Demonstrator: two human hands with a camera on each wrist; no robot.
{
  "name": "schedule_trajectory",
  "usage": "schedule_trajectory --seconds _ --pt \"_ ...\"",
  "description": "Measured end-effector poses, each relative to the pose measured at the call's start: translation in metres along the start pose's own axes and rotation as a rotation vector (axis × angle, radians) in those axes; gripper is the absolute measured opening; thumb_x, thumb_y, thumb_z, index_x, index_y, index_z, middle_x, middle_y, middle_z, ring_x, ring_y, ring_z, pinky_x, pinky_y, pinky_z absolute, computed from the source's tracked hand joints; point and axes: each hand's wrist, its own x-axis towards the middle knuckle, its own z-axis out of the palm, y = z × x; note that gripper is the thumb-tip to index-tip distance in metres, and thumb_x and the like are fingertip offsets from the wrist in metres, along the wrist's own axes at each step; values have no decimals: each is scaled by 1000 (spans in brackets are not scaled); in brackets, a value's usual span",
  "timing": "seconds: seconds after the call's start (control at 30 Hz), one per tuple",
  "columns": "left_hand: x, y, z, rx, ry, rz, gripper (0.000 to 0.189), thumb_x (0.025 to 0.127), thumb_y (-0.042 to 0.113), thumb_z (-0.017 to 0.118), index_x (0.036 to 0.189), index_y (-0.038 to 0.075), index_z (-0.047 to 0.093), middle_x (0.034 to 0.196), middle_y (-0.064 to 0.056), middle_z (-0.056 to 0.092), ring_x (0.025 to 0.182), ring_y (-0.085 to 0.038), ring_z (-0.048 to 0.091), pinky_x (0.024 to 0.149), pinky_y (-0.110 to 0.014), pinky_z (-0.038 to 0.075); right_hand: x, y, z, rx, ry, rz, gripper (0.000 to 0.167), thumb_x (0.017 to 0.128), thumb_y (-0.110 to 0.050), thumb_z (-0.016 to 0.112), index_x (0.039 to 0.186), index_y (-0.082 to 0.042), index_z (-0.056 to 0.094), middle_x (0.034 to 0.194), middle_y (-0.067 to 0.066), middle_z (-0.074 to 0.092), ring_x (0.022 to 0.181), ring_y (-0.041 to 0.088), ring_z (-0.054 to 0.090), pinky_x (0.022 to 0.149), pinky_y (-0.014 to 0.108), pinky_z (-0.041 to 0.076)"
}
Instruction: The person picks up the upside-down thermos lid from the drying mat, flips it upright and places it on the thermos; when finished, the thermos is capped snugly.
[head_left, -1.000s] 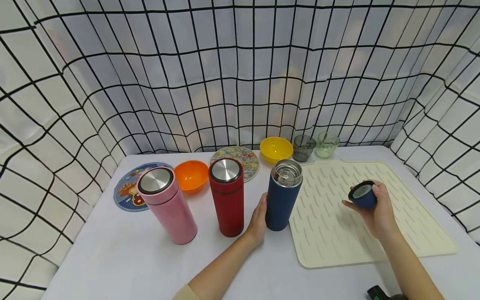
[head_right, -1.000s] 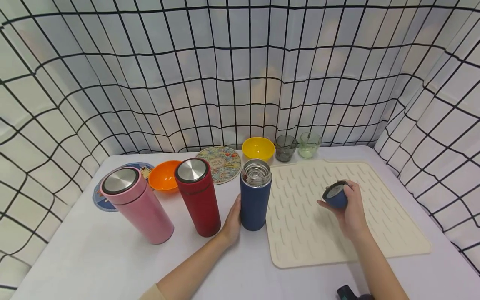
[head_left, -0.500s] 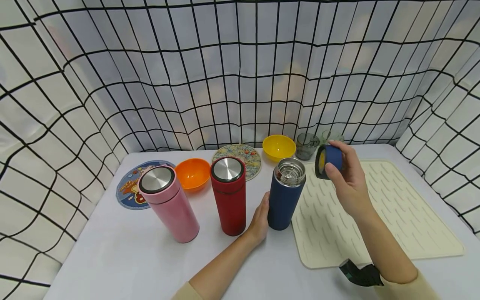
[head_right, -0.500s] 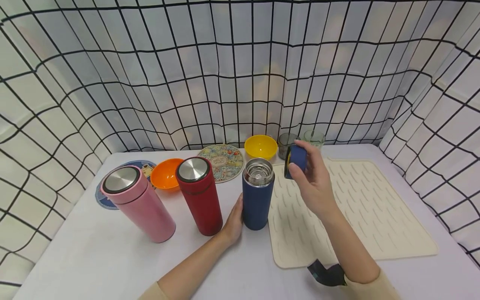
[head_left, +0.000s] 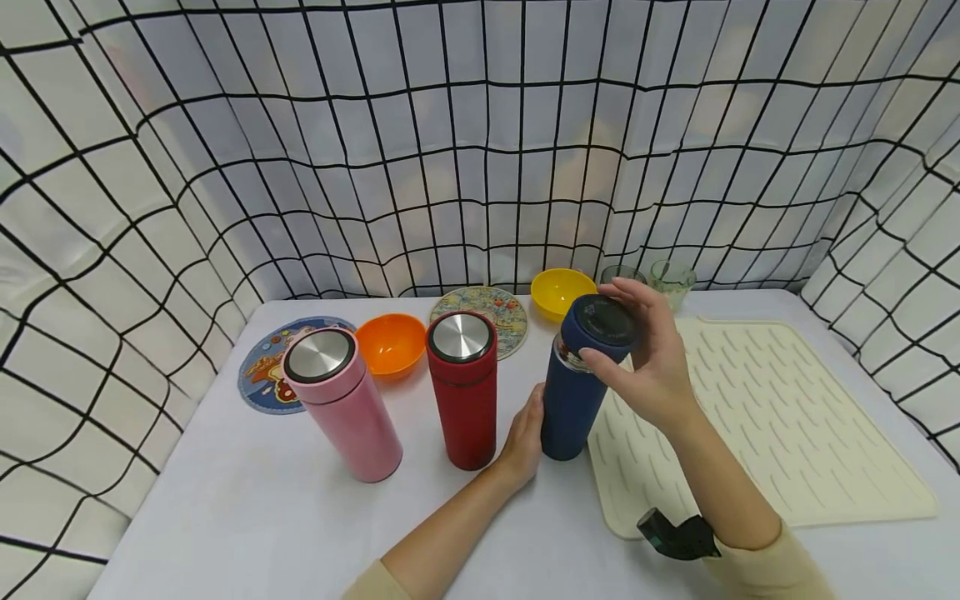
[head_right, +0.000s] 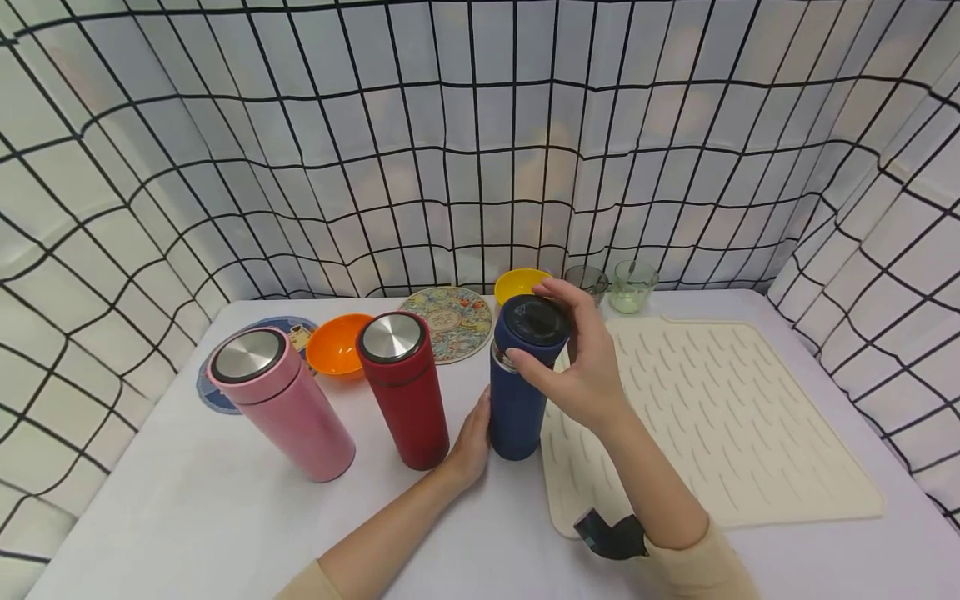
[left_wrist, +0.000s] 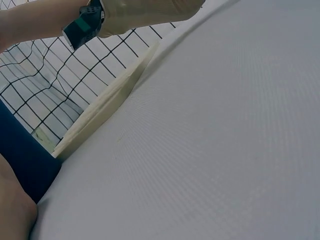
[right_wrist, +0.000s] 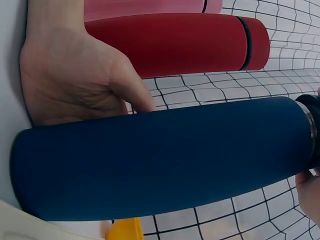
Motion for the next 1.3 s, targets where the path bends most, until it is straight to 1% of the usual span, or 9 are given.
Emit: schedule_trajectory --seconds 0.1,0.17,0.37,0.53,0.7,0.87,1.0,1.1,1.3 --pt "0 3 1 19 21 33 47 100 19 10 134 -5 34 130 -19 45 120 -28 40 104 -45 26 -3 3 4 -22 -6 42 72 71 15 64 133 7 28 130 14 43 114 28 45 95 29 40" --pt "-2 13 1 41 43 62 44 100 14 13 129 -6 39 124 -21 49 115 -30 44 102 -43 31 -5 5 7 -26 -6 68 72 72 17 60 135 4 28 131 14 42 114 27 46 95 28 41" --pt "-8 38 2 88 72 91 40 96 4 17 122 -10 44 115 -24 53 107 -34 49 97 -43 37 -15 10 12 23 20 125 65 76 10 57 135 -1 32 131 17 41 111 25 49 90 28 45" --pt "-3 16 4 131 111 158 39 96 4 18 124 -6 45 118 -21 54 108 -32 49 97 -42 37 -18 18 18 16 59 59 58 79 2 61 130 6 33 128 16 41 106 23 51 87 27 46" --pt "0 -2 4 167 133 242 40 98 9 18 126 -1 45 119 -16 54 109 -27 50 97 -38 38 -22 23 25 -25 103 3 62 73 7 63 126 10 31 129 16 38 106 25 50 88 27 45" --pt "0 -5 3 164 123 254 43 99 20 16 127 1 43 120 -15 54 110 -24 50 97 -39 38 -23 24 29 -4 150 40 74 72 1 72 131 4 28 128 13 39 106 24 50 89 27 45" --pt "0 -4 3 175 132 263 44 100 22 16 128 0 42 119 -15 54 109 -25 51 97 -39 38 -21 24 29 72 150 45 67 81 -11 66 135 1 28 125 12 43 109 24 49 92 28 42" --pt "0 -3 3 186 152 278 44 100 22 17 126 0 44 117 -15 56 106 -25 52 95 -39 39 -20 24 29 124 152 43 61 84 -11 63 133 4 31 121 14 46 106 25 50 90 28 44" --pt "-1 -2 4 206 157 285 42 100 20 17 124 0 44 115 -15 56 106 -23 52 93 -37 40 -20 20 30 134 187 132 70 77 -14 74 131 -2 31 119 12 45 102 22 53 85 27 47"
